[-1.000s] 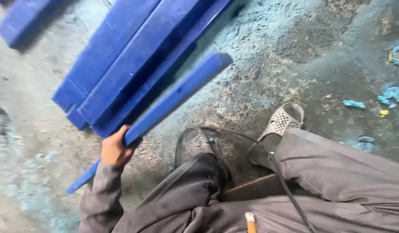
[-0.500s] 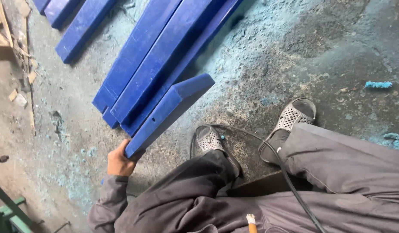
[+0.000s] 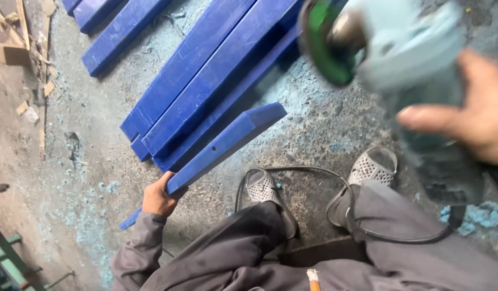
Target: The recorder uses an angle grinder to sand and finish the edges of several blue structural beams.
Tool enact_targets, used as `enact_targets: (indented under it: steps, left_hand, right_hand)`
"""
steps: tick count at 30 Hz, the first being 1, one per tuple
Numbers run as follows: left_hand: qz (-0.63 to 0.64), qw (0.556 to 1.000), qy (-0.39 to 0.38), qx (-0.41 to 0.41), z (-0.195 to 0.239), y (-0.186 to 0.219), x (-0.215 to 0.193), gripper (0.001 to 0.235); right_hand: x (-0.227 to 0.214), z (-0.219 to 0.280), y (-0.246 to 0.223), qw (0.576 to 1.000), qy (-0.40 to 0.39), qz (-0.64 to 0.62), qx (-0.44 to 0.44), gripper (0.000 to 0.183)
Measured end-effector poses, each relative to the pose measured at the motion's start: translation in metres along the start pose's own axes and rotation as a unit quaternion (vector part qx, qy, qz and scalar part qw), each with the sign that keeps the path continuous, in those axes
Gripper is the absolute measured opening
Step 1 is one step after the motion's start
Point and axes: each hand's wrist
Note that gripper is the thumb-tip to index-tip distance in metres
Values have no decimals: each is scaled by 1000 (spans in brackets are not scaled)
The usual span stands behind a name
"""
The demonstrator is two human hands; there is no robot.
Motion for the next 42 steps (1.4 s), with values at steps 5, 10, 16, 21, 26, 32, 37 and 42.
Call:
enact_targets:
  steps: [5,10,16,21,26,32,37,42]
  left_hand:
    - [-12,1000,-13,-1,-19,-5,18,34]
    - [-60,997,-41,-23,-31,-10,33,35]
    - [-46,997,-54,8,-36,-8,34,38]
    - [-26,998,-62,-16,-35,-5,29,38]
    - [-26,998,-49,-13,-32,-11,23,38]
    - [-38,999,-31,5,-41,-10,16,41]
    - [-30,998,-49,-19,-40,-5,18,39]
    - [-42,997,-61,-22,-37,-4,23,39]
  right_hand:
    - [63,-59,-3,998,-57,22,-20,89]
    - [78,-68,14,995,-98,30,-20,89]
    - [86,-68,27,995,-101,-16,19,90]
    - [87,-68,29,995,-104,-6,4,91]
    - [88,-74,60,992,-107,-10,62,86]
    - [77,-70,86,991,-83,18,102,85]
    - [76,-71,43,993,-91,9,81,87]
    - [88,-78,22,989,-144,-15,39,92]
Point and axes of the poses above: each hand's wrist, its own z-axis away from the middle knuckle, its own x-axis out of the palm, y = z × x, and after that the axes turned 8 degrees about y, right-handed
